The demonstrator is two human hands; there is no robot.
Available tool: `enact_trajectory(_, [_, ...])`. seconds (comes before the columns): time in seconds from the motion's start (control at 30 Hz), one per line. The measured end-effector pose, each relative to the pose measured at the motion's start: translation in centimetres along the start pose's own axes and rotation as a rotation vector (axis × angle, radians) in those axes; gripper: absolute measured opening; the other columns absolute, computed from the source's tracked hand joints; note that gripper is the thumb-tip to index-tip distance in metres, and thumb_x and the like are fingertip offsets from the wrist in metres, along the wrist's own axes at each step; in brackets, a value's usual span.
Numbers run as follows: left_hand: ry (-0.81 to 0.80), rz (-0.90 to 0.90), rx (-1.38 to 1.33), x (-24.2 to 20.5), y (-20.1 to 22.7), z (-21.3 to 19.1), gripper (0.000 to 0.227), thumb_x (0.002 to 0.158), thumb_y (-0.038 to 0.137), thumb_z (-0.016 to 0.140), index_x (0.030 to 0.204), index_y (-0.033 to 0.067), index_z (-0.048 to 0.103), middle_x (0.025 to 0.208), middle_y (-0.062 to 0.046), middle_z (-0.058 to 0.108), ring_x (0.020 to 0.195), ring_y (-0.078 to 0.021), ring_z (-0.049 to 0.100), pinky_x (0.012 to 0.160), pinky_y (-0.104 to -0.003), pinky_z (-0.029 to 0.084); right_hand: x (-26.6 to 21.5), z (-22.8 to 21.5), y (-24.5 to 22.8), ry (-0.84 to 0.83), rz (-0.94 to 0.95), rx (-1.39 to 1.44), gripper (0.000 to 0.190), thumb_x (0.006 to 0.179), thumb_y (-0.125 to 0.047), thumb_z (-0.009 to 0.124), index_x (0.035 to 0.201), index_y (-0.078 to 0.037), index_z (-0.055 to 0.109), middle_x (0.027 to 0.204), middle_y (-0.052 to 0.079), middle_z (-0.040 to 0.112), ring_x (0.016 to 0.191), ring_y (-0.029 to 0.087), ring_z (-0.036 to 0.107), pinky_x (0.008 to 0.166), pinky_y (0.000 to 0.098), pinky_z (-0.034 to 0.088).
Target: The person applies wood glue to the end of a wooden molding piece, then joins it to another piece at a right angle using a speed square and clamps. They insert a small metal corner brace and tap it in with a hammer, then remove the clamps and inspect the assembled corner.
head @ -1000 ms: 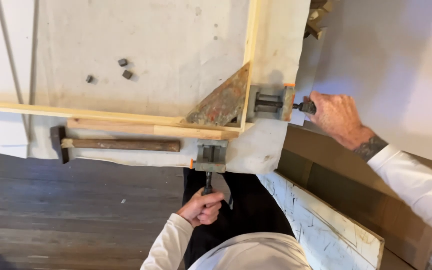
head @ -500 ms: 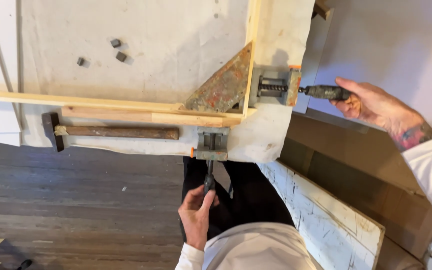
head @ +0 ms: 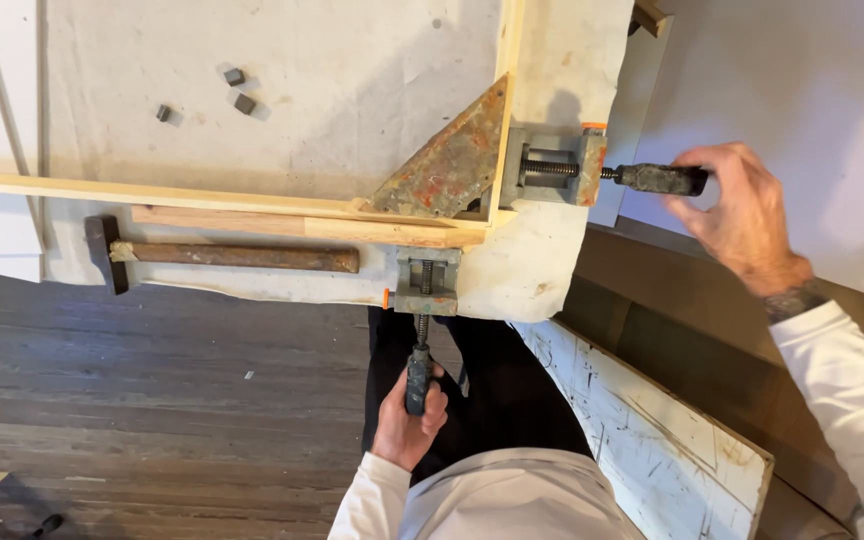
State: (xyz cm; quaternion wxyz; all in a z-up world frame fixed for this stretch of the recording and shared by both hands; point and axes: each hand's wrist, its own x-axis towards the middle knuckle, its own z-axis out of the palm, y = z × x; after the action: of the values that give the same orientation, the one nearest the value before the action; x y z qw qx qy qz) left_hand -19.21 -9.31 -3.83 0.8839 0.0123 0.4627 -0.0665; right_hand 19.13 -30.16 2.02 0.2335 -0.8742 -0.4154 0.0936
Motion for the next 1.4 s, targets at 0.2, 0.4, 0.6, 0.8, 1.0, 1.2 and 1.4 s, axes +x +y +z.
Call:
enact_trajectory(0.2, [0.428,0.542,0.601,-2.0,-0.7,2.6,0.034,0.075,0.012,0.075,0.102,0.0048,0.055,0.086,-0.014,0.064,0.068,-0.0179,0.061,0.051,-0.031,0.056,1.0,0.4,4.3,-0.564,1.141,0.895,0.086,0.087,-0.072,0.025,0.109,0.002,0.062,0.08,0.019,0.065,0.055,0.023,0.048,0.054,0.0347,0.037])
enact_trajectory(0.4, [0.502,0.761,0.668,-1.7,-2.2,0.7,0.023,0.073,0.005,0.08,0.088,0.0006,0.063,0.077,-0.011,0.064,0.067,-0.0141,0.063,0.056,-0.029,0.064,1.3,-0.6,4.4,-0.394,1.059,0.988,0.037,0.101,-0.031,0.058,0.106,0.005,0.063,0.08,0.016,0.062,0.072,0.02,0.058,0.067,0.0273,0.049])
enact_trajectory(0.6, [0.278,0.551,0.46,-2.0,-1.9,0.2,0.034,0.093,0.024,0.055,0.099,-0.0088,0.064,0.069,-0.017,0.064,0.057,-0.0208,0.06,0.053,-0.032,0.056,1.8,-2.5,0.7,-0.266,0.789,0.842,0.037,0.08,0.003,0.066,0.117,0.0,0.061,0.112,0.019,0.065,0.096,0.027,0.065,0.096,0.0342,0.055])
enact_trajectory(0.8, [0.022,0.08,0.086,-1.2,-1.7,-1.0,0.058,0.1,0.052,0.035,0.086,0.0,0.058,0.046,-0.001,0.037,0.038,-0.0139,0.033,0.037,-0.027,0.026,-1.4,-0.3,2.4,-0.057,0.123,0.23,0.031,0.084,0.001,0.08,0.11,-0.003,0.064,0.106,0.01,0.059,0.1,0.022,0.057,0.097,0.0309,0.047])
enact_trajectory(1.0, [0.363,0.479,0.673,-2.0,1.4,3.5,0.036,0.095,0.034,0.05,0.104,0.0015,0.062,0.085,-0.01,0.061,0.076,-0.0215,0.055,0.067,-0.032,0.044,-1.3,0.5,0.7,0.046,-0.279,-0.267,0.035,0.093,-0.005,0.08,0.123,-0.004,0.062,0.116,0.013,0.053,0.103,0.031,0.052,0.091,0.0393,0.048])
enact_trajectory(1.2, [0.61,1.383,1.642,0.1,6.4,16.3,0.081,0.074,0.054,0.07,0.135,0.0091,0.043,0.149,-0.015,0.03,0.144,-0.0343,0.027,0.122,-0.057,0.018,-1.4,-1.1,-1.0,0.144,-0.144,-0.099,0.036,0.091,-0.004,0.087,0.117,0.005,0.064,0.123,0.021,0.049,0.117,0.035,0.049,0.098,0.0452,0.048])
enact_trajectory(1.4, [0.486,1.495,1.874,2.2,8.8,17.6,0.066,0.085,0.013,0.061,0.147,0.0092,0.036,0.158,-0.018,0.024,0.149,-0.0416,0.025,0.124,-0.064,0.016,-2.2,-1.8,-0.6,0.174,-0.121,-0.072,0.033,0.092,-0.008,0.084,0.114,0.007,0.065,0.123,0.023,0.05,0.119,0.037,0.051,0.102,0.0474,0.048])
